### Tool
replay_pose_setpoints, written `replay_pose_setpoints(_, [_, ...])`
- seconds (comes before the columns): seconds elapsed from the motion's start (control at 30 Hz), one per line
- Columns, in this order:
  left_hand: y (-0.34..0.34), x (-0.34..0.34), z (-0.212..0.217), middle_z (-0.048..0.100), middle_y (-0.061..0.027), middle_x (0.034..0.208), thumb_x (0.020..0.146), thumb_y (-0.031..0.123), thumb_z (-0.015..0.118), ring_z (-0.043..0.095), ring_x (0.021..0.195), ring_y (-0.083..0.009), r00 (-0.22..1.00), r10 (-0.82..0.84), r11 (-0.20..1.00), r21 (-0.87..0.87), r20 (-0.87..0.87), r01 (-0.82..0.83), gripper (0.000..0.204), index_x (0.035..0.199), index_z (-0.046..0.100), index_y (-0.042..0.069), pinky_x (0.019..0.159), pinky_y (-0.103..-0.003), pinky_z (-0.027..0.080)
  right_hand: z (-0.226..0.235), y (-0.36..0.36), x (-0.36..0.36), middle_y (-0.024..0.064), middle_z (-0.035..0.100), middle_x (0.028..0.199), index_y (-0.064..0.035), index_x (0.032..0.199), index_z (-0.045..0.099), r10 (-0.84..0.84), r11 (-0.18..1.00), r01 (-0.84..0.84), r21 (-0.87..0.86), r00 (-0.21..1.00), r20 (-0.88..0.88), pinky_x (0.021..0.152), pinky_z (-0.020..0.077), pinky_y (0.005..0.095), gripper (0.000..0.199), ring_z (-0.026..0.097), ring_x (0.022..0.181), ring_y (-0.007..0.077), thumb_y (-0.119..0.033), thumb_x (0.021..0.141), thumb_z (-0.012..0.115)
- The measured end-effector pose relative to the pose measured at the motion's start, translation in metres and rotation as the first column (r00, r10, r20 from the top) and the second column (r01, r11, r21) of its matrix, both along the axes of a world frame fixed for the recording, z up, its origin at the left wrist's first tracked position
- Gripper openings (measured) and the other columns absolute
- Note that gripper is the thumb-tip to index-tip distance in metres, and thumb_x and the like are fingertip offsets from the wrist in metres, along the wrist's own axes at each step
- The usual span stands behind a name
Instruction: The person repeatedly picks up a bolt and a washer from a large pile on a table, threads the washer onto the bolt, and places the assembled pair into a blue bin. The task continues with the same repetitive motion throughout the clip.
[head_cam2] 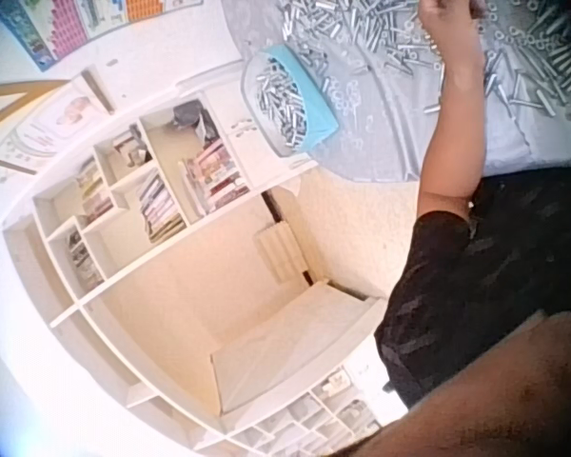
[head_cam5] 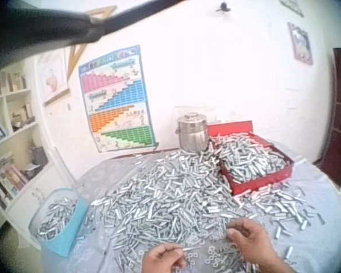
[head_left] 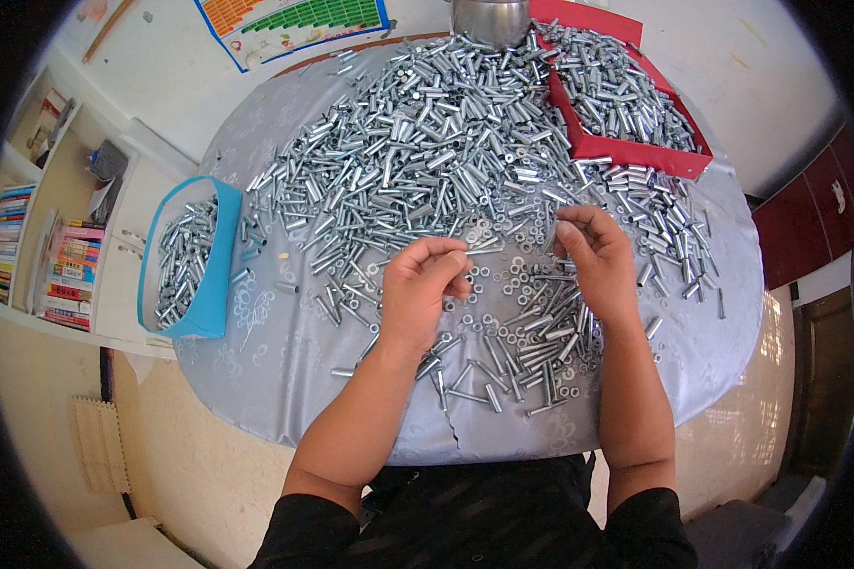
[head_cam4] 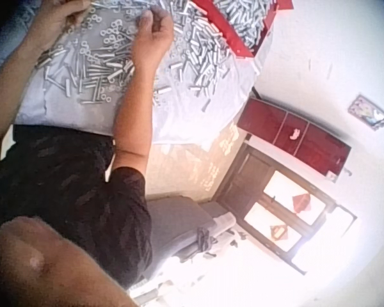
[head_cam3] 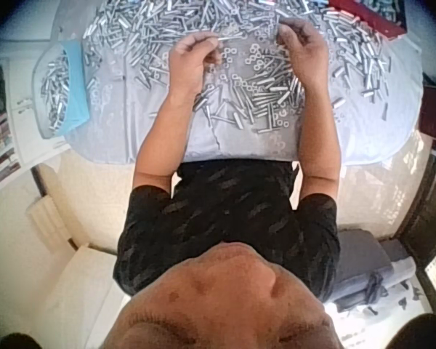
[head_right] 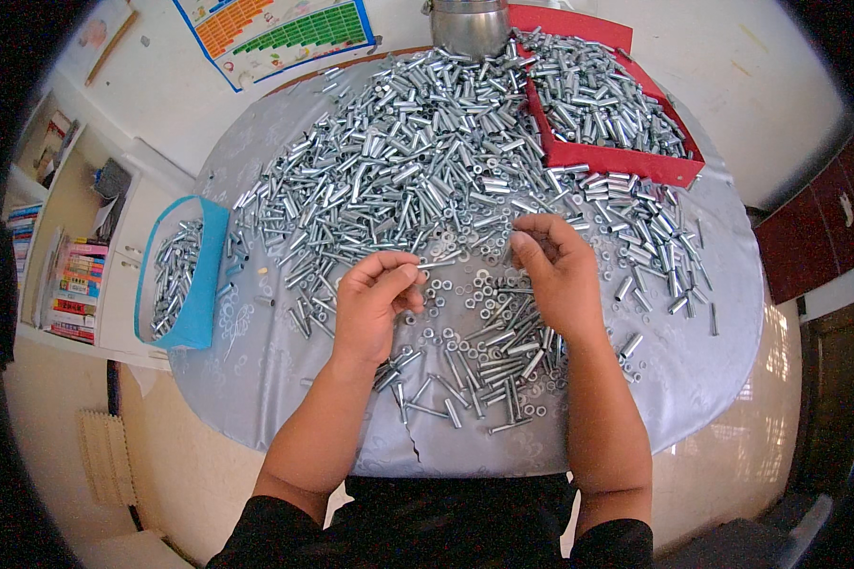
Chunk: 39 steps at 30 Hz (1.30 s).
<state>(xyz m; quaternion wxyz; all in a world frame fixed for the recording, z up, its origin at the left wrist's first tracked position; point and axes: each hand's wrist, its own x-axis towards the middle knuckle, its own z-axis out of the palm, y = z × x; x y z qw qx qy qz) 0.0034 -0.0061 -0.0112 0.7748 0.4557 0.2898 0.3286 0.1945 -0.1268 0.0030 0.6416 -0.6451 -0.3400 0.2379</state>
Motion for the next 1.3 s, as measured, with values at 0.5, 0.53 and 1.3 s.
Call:
replay_pose_setpoints(0.5, [0.000,0.000,0.001,0.067,-0.0086,0.082,0.087,0.005,0.063,0.061,0.061,-0.0123,1.000,-0.002,1.000,0.007,0.003,0.002,0.013,0.099,0.065,-0.001,0.055,-0.026,0.052,0.001,0.004,-0.017,0.0108,0.067,0.092,0.0051,0.105,0.060,0.154,0.987,-0.135,0.092,0.957,-0.246,0.076,0.0560,0.0304,0.017,0.068,0.082,0.0184,-0.004,0.091,0.061])
replay_pose_setpoints(0.53, [-0.001,0.000,0.001,0.067,-0.0086,0.082,0.087,0.005,0.063,0.061,0.061,-0.0124,1.000,0.000,1.000,0.008,0.001,0.000,0.013,0.099,0.065,-0.001,0.055,-0.026,0.052,0.001,0.004,-0.018,0.0108,0.067,0.092,0.0052,0.105,0.060,0.160,0.986,-0.142,0.090,0.956,-0.246,0.077,0.0561,0.0305,0.017,0.068,0.082,0.0186,-0.004,0.091,0.061])
replay_pose_setpoints(1.3, [-0.006,0.003,0.006,0.069,-0.0139,0.097,0.092,0.007,0.059,0.068,0.075,-0.0173,0.992,-0.078,0.993,0.086,-0.097,0.087,0.025,0.114,0.062,-0.003,0.066,-0.028,0.057,0.005,0.003,-0.021,0.0051,0.067,0.087,-0.0014,0.098,0.070,0.049,0.988,-0.048,-0.148,0.999,0.002,0.070,0.0483,0.0253,0.015,0.061,0.078,0.0111,-0.009,0.085,0.069])
